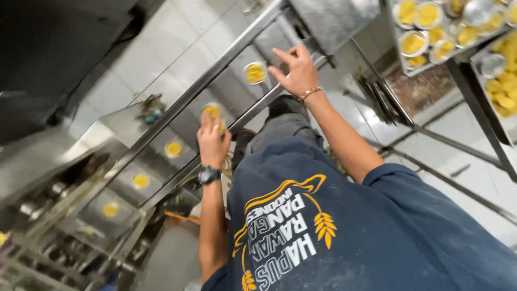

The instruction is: The person picks up individual tart tins containing yellow filling from a conveyor belt and places them onto metal trays, eventually lifting the filled trays and stacking them.

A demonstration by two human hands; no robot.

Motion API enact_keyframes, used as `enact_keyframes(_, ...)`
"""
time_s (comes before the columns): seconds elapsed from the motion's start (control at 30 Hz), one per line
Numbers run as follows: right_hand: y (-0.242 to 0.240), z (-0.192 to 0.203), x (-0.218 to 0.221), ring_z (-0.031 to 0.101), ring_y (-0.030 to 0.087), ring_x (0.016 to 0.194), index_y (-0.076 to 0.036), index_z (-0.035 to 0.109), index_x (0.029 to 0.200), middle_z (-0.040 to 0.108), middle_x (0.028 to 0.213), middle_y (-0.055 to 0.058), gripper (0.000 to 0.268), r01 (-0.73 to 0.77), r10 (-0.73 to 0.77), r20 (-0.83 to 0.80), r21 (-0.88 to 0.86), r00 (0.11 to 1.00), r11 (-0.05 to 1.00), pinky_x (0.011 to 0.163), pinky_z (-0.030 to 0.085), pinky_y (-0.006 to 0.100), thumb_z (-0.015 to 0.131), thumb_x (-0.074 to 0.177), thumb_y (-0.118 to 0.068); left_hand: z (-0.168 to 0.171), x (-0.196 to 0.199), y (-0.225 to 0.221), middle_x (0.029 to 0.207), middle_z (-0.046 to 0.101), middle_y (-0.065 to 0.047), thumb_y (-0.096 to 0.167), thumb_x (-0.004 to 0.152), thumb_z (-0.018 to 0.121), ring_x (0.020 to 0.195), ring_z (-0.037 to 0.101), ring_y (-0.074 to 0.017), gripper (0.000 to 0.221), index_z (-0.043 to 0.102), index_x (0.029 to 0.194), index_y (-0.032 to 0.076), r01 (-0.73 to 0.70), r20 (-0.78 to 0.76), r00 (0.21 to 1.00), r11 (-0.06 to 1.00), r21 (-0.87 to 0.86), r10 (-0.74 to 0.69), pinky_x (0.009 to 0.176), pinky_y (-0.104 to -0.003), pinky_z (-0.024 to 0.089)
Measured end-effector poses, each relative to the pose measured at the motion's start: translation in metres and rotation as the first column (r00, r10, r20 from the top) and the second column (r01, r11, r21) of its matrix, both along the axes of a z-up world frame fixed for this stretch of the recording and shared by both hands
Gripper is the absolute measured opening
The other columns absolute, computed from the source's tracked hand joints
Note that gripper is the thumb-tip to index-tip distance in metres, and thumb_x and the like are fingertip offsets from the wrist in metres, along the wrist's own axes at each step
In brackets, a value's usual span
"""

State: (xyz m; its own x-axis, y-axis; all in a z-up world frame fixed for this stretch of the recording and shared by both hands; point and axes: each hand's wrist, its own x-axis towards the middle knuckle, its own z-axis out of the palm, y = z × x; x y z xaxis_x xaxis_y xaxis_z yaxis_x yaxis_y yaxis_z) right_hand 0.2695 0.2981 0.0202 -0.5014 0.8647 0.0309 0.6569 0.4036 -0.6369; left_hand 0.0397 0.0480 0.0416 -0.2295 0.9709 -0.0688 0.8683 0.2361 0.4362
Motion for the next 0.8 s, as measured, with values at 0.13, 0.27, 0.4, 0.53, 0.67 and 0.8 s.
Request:
enact_keyframes(0.13,0.067,0.057,0.107,0.059,0.021,0.09,-0.019,0.084,0.106,0.069,0.094,0.005,0.015,0.273,-0.296,0.044,0.27,0.954,0.923,0.068,0.053,0.034,0.074,0.095,-0.02,-0.003,0.039,0.017,0.156,0.054,-0.028,0.013,0.097,0.071,0.146,0.052,-0.0464,0.054,0.059,0.15,0.008,-0.137,0.127,0.983,0.989,0.054,0.13,0.113,-0.053,0.046)
enact_keyframes(0.27,0.125,0.059,0.216,0.051,0.045,0.13,-0.004,0.066,0.144,0.051,0.139,0.024,0.054,0.384,-0.487,0.224,0.381,0.844,0.841,0.105,0.045,0.062,0.086,0.103,-0.033,-0.009,0.069,0.085,0.147,0.062,-0.021,0.016,0.101,0.073,0.135,0.064,-0.038,0.048,0.059,0.147,0.009,-0.077,0.275,0.96,0.991,0.107,0.045,0.105,-0.047,0.052)
enact_keyframes(0.4,0.143,0.071,0.241,0.024,0.055,0.153,-0.024,0.049,0.167,0.019,0.169,0.032,0.056,0.299,-0.226,0.426,-0.11,0.876,0.948,0.124,0.021,0.071,0.066,0.114,-0.031,-0.011,0.092,0.18,0.16,0.054,-0.02,0.028,0.11,0.068,0.149,0.051,-0.0421,0.057,0.046,0.16,0.008,0.137,0.263,0.951,0.985,0.106,-0.161,0.116,-0.054,0.047)
enact_keyframes(0.53,0.148,0.073,0.257,0.036,0.058,0.132,-0.025,0.062,0.159,0.035,0.156,0.027,0.052,0.21,-0.145,0.433,-0.106,0.89,0.972,0.111,0.037,0.074,0.07,0.108,-0.027,-0.018,0.108,0.246,0.163,0.051,-0.019,0.038,0.112,0.058,0.153,0.047,-0.038,0.06,0.042,0.163,0.01,0.266,0.106,0.956,0.961,0.078,-0.274,0.114,-0.052,0.048)
enact_keyframes(0.67,0.153,0.075,0.259,0.051,0.046,0.12,-0.018,0.071,0.146,0.048,0.126,0.023,0.048,0.236,-0.216,0.337,-0.018,0.916,0.972,0.103,0.047,0.061,0.084,0.1,-0.021,-0.027,0.113,0.239,0.165,0.047,-0.015,0.028,0.107,0.066,0.155,0.042,-0.0359,0.065,0.04,0.163,0.007,0.284,-0.028,0.959,0.956,0.078,-0.282,0.13,-0.047,0.033)
enact_keyframes(0.8,0.158,0.074,0.276,0.065,0.046,0.117,-0.013,0.07,0.14,0.074,0.132,0.016,0.042,0.297,-0.317,0.147,0.143,0.937,0.944,0.096,0.042,0.058,0.076,0.099,-0.007,-0.03,0.109,0.221,0.16,0.056,-0.009,0.026,0.102,0.074,0.149,0.055,-0.027,0.066,0.047,0.159,0.009,0.223,-0.05,0.975,0.947,0.23,-0.217,0.127,-0.043,0.041)
